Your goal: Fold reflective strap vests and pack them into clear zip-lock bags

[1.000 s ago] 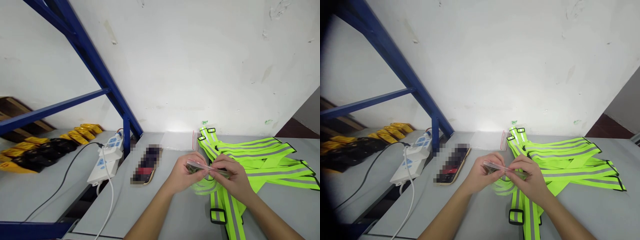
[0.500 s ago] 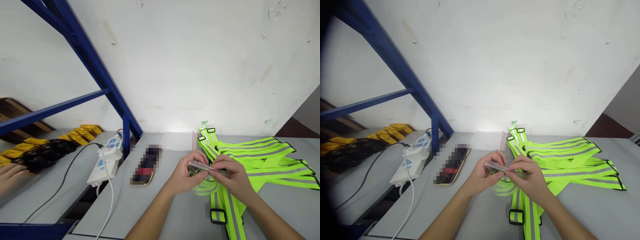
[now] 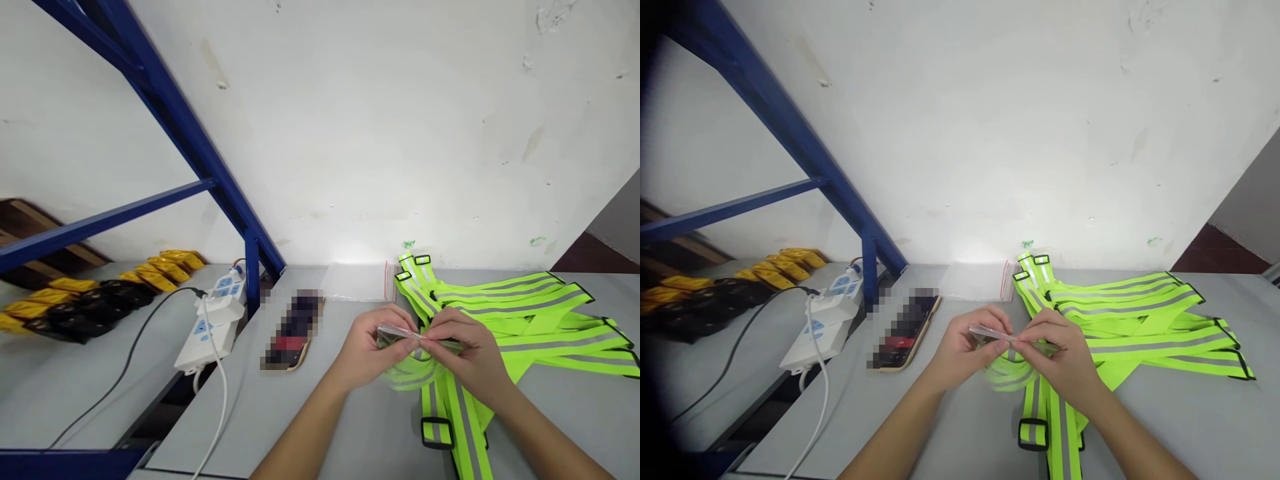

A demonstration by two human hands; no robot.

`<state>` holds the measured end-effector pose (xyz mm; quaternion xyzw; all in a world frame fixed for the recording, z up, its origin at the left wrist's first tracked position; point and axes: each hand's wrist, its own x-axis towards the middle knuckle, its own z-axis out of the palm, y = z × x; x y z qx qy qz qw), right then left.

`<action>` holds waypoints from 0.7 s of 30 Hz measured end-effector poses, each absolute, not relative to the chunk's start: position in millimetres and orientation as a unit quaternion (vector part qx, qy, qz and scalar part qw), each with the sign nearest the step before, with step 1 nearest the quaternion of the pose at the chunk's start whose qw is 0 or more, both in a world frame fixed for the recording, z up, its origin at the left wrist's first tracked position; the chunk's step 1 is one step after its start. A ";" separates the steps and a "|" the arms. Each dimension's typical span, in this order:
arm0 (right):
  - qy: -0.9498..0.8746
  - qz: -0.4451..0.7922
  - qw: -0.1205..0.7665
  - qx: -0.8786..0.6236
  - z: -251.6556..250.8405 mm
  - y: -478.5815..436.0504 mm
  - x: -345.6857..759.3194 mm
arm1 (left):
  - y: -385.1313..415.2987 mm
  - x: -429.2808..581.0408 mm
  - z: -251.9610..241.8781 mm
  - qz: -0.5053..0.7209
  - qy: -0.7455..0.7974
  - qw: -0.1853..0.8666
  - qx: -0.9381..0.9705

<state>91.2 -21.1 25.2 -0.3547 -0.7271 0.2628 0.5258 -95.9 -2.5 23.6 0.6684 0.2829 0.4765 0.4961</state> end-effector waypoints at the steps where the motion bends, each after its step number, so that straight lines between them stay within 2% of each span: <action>1: -0.726 0.262 0.529 -0.353 24.6 -20.6 91.1 | -3.0 -95.3 23.5 0.479 0.287 0.494 0.667; 21: -0.717 0.282 0.525 -0.363 22.6 -18.4 91.6 | 1.8 -99.5 21.4 0.500 0.291 0.476 0.663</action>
